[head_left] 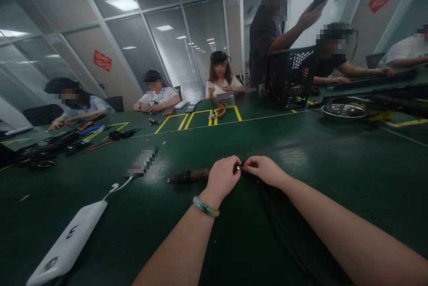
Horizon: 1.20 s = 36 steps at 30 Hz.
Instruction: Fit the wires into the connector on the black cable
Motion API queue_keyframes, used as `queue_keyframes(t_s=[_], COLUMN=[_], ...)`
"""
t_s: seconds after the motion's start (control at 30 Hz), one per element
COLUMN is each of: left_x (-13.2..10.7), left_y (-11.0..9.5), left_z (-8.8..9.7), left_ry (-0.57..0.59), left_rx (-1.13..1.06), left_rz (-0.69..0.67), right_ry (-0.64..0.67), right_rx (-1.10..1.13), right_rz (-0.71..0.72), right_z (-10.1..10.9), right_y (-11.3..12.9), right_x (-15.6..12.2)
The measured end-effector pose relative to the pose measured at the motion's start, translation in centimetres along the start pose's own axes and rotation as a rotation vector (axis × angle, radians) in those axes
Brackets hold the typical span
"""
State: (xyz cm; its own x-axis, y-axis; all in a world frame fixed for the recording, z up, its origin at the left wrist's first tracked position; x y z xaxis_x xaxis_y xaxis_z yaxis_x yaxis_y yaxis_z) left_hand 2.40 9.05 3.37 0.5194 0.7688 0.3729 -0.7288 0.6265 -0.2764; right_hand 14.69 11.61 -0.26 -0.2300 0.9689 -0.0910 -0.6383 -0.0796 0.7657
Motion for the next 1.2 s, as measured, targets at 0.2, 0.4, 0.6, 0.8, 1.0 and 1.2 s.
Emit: queue_keyframes(t_s=[0.2, 0.4, 0.6, 0.8, 1.0, 1.2], left_x=[0.04, -0.03, 0.02, -0.01, 0.03, 0.11], left_y=[0.21, 0.25, 0.24, -0.08, -0.02, -0.14], left_z=[-0.33, -0.38, -0.32, -0.14, -0.26, -0.23], left_ry=[0.012, 0.006, 0.021, 0.032, 0.038, 0.003], left_rx=[0.012, -0.02, -0.009, 0.003, -0.004, 0.012], left_rz=[0.012, 0.002, 0.02, 0.009, 0.003, -0.04], right_ry=[-0.031, -0.024, -0.017, -0.018, -0.015, -0.031], right_rx=[-0.018, -0.015, -0.01, -0.015, -0.022, -0.011], right_rz=[0.021, 0.013, 0.007, 0.005, 0.007, 0.013], right_z=[0.06, 0.05, 0.02, 0.2, 0.28, 0.14], right_y=[-0.09, -0.22, -0.13, 0.11, 0.38, 0.13], right_x=[0.2, 0.21, 0.1, -0.06, -0.19, 0.09])
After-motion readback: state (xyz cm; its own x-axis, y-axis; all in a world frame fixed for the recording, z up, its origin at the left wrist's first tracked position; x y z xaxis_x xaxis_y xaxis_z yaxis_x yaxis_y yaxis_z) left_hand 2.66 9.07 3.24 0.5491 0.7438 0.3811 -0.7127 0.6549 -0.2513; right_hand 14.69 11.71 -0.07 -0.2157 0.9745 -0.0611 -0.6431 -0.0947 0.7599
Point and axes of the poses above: each hand's wrist, its own x-axis towards the middle knuckle, its own z-axis out of the back of the hand, y = z × x, the point moved 9 cm from there along x, towards the middle knuckle, and after that the axes turned 10 degrees about -z, right-handed, at the moved point
